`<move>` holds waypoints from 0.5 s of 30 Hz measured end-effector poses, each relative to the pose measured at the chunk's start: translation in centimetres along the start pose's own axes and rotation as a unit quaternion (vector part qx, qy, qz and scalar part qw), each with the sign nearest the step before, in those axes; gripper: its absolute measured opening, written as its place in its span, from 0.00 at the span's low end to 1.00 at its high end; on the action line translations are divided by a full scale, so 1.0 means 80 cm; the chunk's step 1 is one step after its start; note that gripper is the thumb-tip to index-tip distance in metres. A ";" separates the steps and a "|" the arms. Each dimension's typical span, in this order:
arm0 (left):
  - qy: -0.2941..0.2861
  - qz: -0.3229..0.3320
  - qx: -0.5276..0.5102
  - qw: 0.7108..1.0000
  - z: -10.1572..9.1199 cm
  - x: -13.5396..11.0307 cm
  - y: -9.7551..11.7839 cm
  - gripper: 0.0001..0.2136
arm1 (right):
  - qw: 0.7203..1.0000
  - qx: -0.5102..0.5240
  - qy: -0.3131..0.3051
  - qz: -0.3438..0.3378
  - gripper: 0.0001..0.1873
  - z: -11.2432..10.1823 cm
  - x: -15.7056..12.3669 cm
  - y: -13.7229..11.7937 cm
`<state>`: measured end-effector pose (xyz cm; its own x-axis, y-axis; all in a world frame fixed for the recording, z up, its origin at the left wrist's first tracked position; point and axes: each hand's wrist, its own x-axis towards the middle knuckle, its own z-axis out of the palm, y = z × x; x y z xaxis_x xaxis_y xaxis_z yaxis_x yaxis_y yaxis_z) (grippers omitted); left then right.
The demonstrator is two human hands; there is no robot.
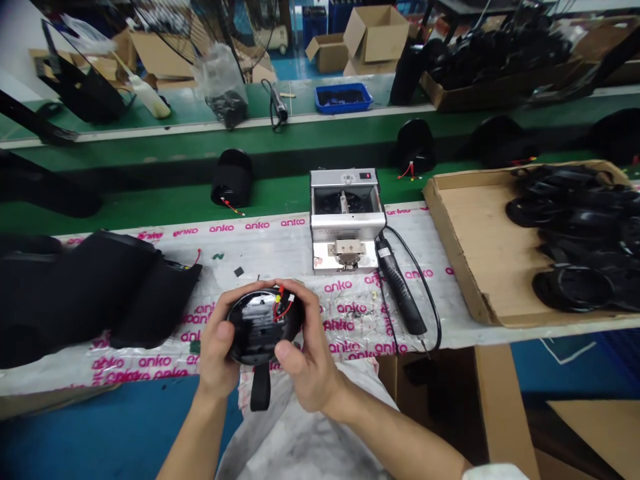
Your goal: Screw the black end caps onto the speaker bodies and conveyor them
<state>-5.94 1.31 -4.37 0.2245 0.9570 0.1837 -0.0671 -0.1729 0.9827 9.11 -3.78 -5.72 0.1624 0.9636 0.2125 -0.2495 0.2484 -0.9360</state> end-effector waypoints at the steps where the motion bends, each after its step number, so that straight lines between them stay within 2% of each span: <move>1: 0.014 0.005 -0.001 1.000 0.003 0.000 -0.003 0.22 | 1.000 0.002 -0.002 0.000 0.33 0.001 0.002 0.003; 4: 0.056 -0.009 -0.026 0.998 0.015 0.001 -0.007 0.23 | 1.000 0.000 0.006 -0.003 0.34 0.004 0.006 0.008; 7: 0.103 -0.037 -0.050 0.993 0.027 -0.013 -0.007 0.25 | 0.999 -0.011 0.033 -0.006 0.33 0.006 0.000 0.008; 10: 0.146 -0.013 -0.044 0.988 0.035 -0.035 -0.010 0.25 | 0.998 -0.022 0.052 -0.005 0.33 0.006 -0.011 0.004; 15: 0.170 0.037 -0.010 0.985 0.057 -0.053 -0.018 0.25 | 0.998 -0.038 0.049 -0.025 0.26 0.009 -0.020 0.003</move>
<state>-2.35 -3.57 -6.48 -0.1207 0.9652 0.2319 -0.0901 -0.2433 0.9658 8.10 -5.20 -6.09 0.2663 0.9348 0.2351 -0.1657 0.2847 -0.9442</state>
